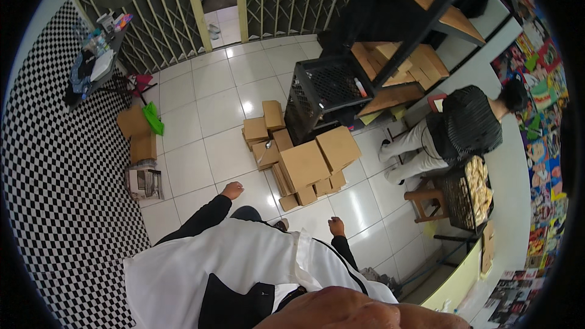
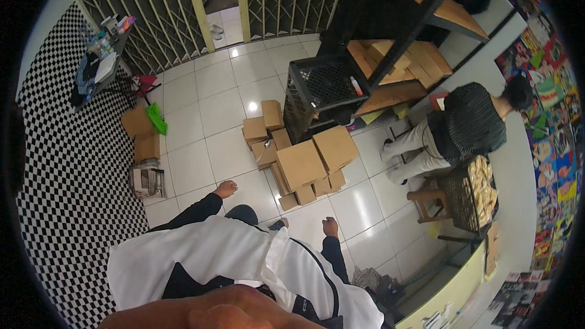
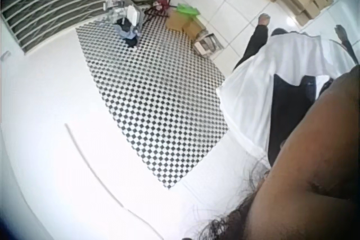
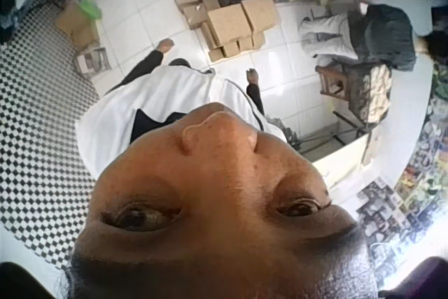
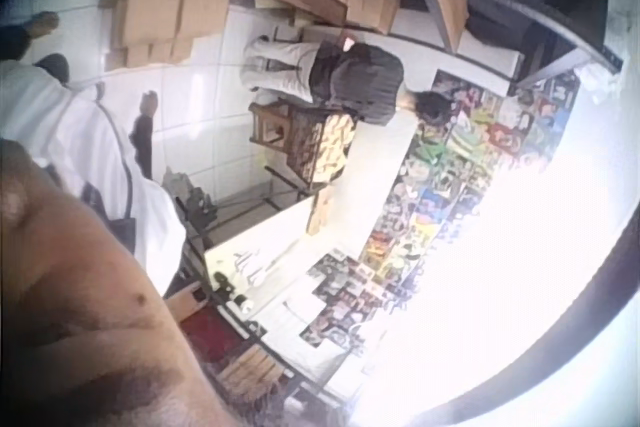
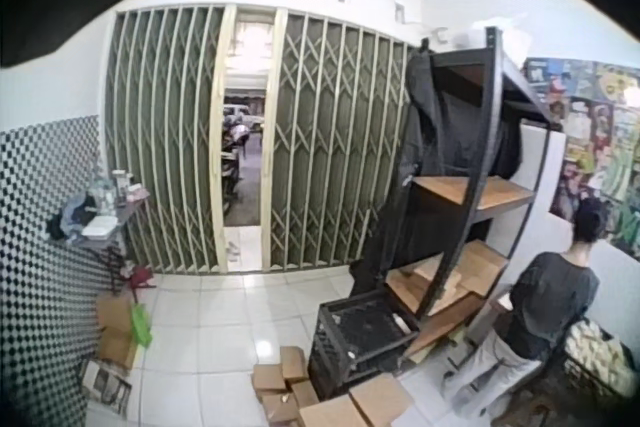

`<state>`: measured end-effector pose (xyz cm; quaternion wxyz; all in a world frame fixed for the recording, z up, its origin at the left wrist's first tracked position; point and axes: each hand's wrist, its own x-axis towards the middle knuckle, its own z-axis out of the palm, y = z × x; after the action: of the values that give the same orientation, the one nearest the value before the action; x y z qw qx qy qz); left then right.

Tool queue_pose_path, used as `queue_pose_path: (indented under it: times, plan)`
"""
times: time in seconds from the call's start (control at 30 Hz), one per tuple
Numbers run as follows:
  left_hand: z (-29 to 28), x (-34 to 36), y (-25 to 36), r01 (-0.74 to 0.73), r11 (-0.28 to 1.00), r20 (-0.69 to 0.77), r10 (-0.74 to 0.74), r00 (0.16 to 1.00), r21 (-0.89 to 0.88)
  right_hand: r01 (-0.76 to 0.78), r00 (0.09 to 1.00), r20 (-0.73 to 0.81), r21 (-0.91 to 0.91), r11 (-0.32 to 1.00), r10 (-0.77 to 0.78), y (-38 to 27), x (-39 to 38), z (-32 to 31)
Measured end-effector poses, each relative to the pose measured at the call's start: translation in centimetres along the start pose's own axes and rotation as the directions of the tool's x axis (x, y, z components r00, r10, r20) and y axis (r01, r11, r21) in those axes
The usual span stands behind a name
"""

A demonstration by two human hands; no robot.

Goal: The person places snack bags into cardboard boxes, closes the boxes, and stacks them on wooden shelves and the floor.

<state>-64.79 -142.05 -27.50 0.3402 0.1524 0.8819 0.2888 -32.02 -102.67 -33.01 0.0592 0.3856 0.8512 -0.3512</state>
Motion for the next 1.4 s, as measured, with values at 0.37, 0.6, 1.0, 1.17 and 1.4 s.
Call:
queue_pose_path:
  times: [0.37, 0.6, 1.0, 1.17, 1.4]
  plan:
    - [-1.5, 11.2, -0.5, 0.258, 0.893, 0.289, -0.153, 0.945, -0.370, -0.015, 0.997, 0.081, 0.176, 0.984, 0.001, -11.5, 9.0, 2.2]
    - [-4.9, 24.3, 0.7, -0.096, 0.994, 0.217, 0.084, 0.972, 0.046, -0.263, 0.906, 0.340, -0.012, 0.965, 0.251, -13.6, 5.6, 8.8]
    - [-1.7, 45.4, -0.3, 0.103, 0.969, 0.221, -0.052, 0.974, -0.223, -0.504, 0.826, 0.421, 0.253, 0.826, 0.375, -27.2, 6.3, 15.8]
    - [0.9, 51.1, 1.6, 0.251, 0.857, 0.071, -0.246, 0.967, -0.451, -0.444, 0.832, 0.455, 0.203, 0.873, 0.317, -27.1, 4.9, 19.1]
    - [3.4, 55.3, -0.1, 0.425, 0.475, 0.353, -0.236, 0.905, -0.771, -0.652, 0.701, 0.489, 0.144, 0.745, 0.519, -24.9, 3.3, 20.0]
